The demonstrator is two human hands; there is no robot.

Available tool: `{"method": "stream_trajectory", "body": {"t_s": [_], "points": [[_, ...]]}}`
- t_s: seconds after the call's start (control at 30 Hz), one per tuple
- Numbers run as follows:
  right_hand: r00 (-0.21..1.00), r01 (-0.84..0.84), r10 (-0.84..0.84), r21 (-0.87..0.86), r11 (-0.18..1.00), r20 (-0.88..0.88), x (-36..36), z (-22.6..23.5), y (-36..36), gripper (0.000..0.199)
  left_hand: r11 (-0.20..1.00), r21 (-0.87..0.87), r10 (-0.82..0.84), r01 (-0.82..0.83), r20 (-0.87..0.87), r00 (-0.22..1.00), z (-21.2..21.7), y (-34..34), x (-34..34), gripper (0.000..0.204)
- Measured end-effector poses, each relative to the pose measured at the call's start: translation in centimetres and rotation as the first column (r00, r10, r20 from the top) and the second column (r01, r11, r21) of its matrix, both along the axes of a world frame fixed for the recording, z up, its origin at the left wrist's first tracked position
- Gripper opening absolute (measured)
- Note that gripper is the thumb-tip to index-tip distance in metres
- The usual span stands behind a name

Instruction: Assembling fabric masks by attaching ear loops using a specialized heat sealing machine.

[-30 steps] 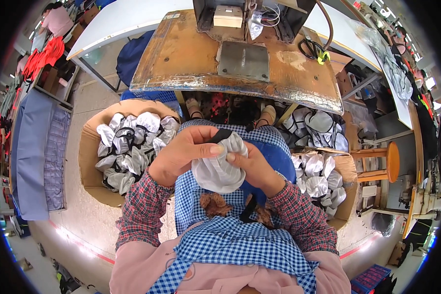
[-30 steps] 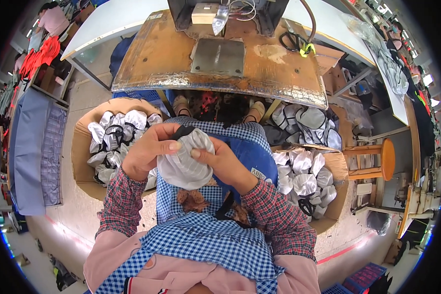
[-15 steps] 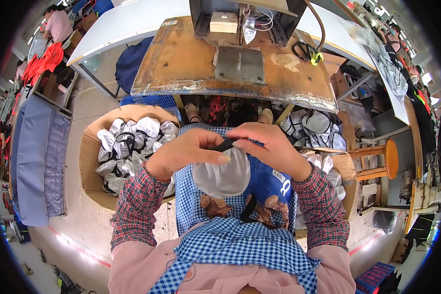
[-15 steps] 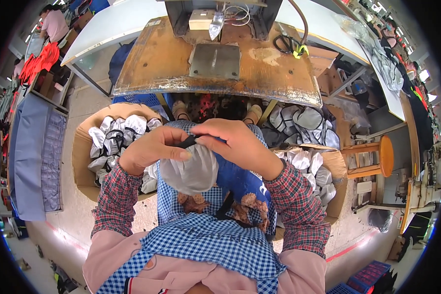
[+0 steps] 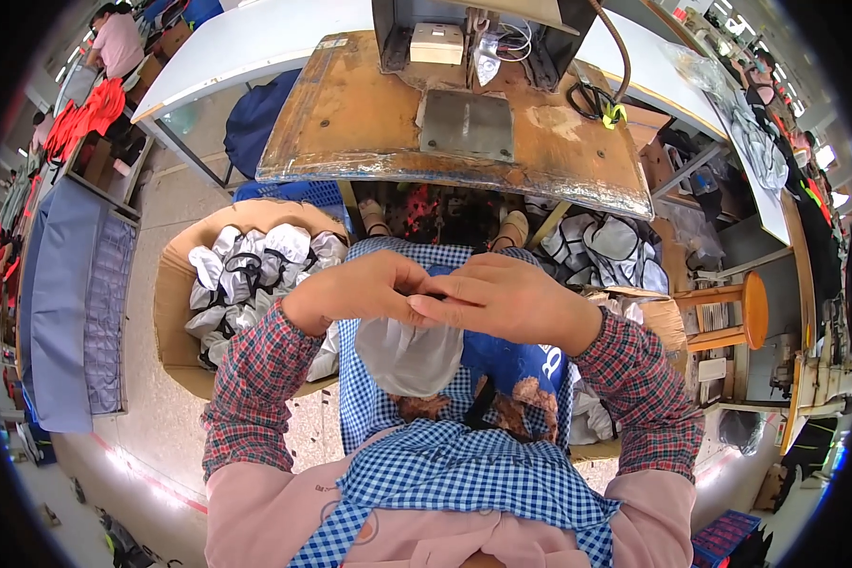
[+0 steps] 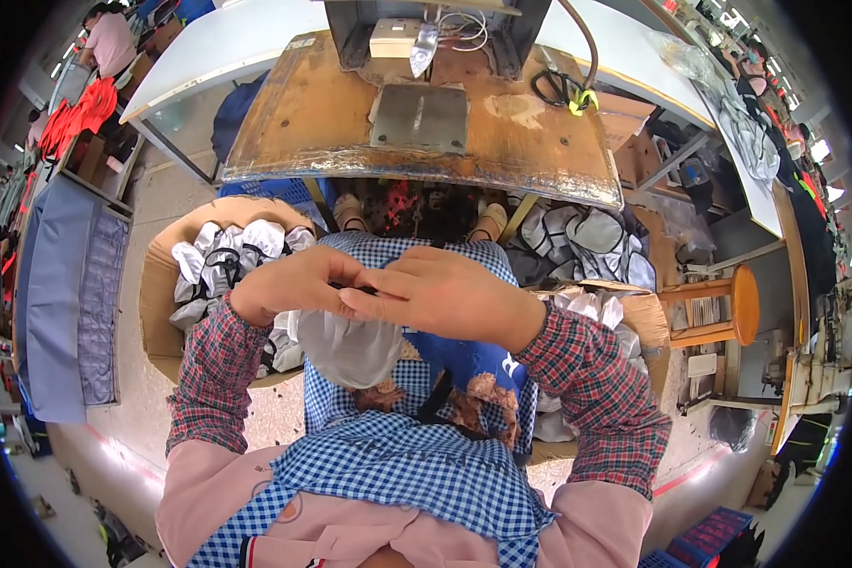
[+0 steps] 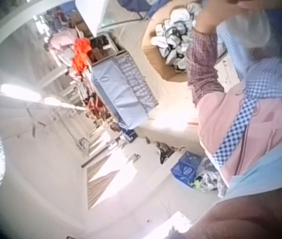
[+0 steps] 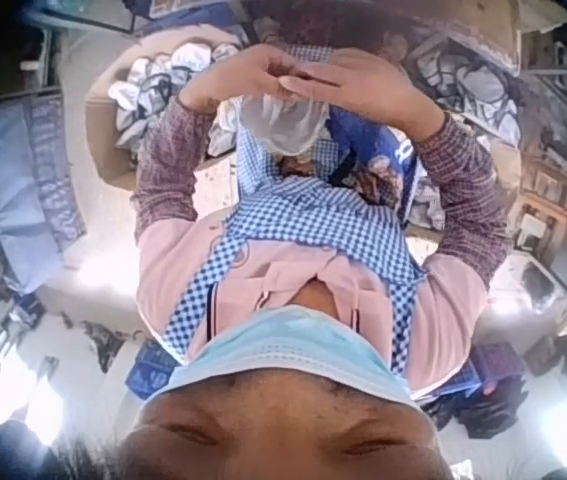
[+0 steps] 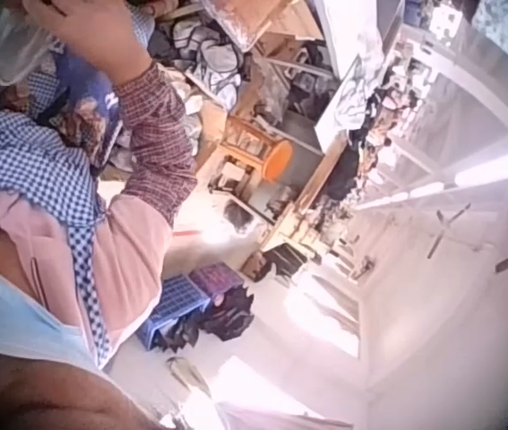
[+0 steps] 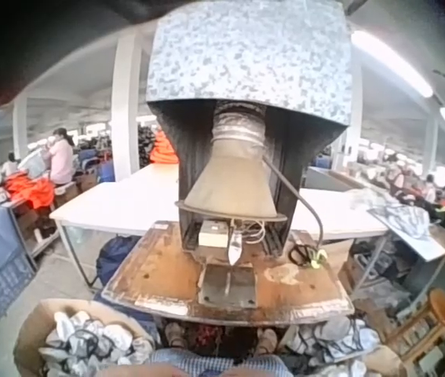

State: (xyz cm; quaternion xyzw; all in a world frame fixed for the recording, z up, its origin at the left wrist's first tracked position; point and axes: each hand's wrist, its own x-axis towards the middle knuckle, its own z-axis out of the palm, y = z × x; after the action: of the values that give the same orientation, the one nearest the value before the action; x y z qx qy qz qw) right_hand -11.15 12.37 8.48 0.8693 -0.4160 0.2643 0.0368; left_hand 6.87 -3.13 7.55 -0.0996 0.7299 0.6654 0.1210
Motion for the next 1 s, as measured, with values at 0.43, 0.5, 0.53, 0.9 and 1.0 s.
{"method": "stream_trajectory", "body": {"t_s": [0.43,0.5,0.53,0.9,1.0], "points": [[0.981,0.154,-0.144,0.067,0.986,-0.133,-1.3,-0.3,-0.3,0.015,0.555,-0.777,-0.060,-0.297,-0.393,0.917,0.3,3.4,-1.7,0.029],[0.978,0.197,-0.193,0.052,0.979,-0.080,-2.2,-0.6,-0.4,0.014,0.578,-0.735,0.013,-0.354,-0.425,0.905,-0.9,2.4,-2.4,0.025],[0.970,0.241,-0.241,0.039,0.970,-0.025,-2.6,-0.6,-0.4,0.013,0.598,-0.689,0.087,-0.409,-0.452,0.888,-1.2,1.8,-2.7,0.022],[0.782,0.375,-0.416,0.183,0.909,0.464,-5.3,1.3,-3.0,0.006,0.861,-0.374,0.246,-0.345,-0.287,0.926,1.6,-5.1,-6.7,0.026],[0.712,0.396,-0.462,0.241,0.886,0.529,-6.2,1.4,-4.3,0.007,0.842,-0.356,0.329,-0.406,-0.257,0.909,2.9,-6.2,-8.4,0.030]]}}
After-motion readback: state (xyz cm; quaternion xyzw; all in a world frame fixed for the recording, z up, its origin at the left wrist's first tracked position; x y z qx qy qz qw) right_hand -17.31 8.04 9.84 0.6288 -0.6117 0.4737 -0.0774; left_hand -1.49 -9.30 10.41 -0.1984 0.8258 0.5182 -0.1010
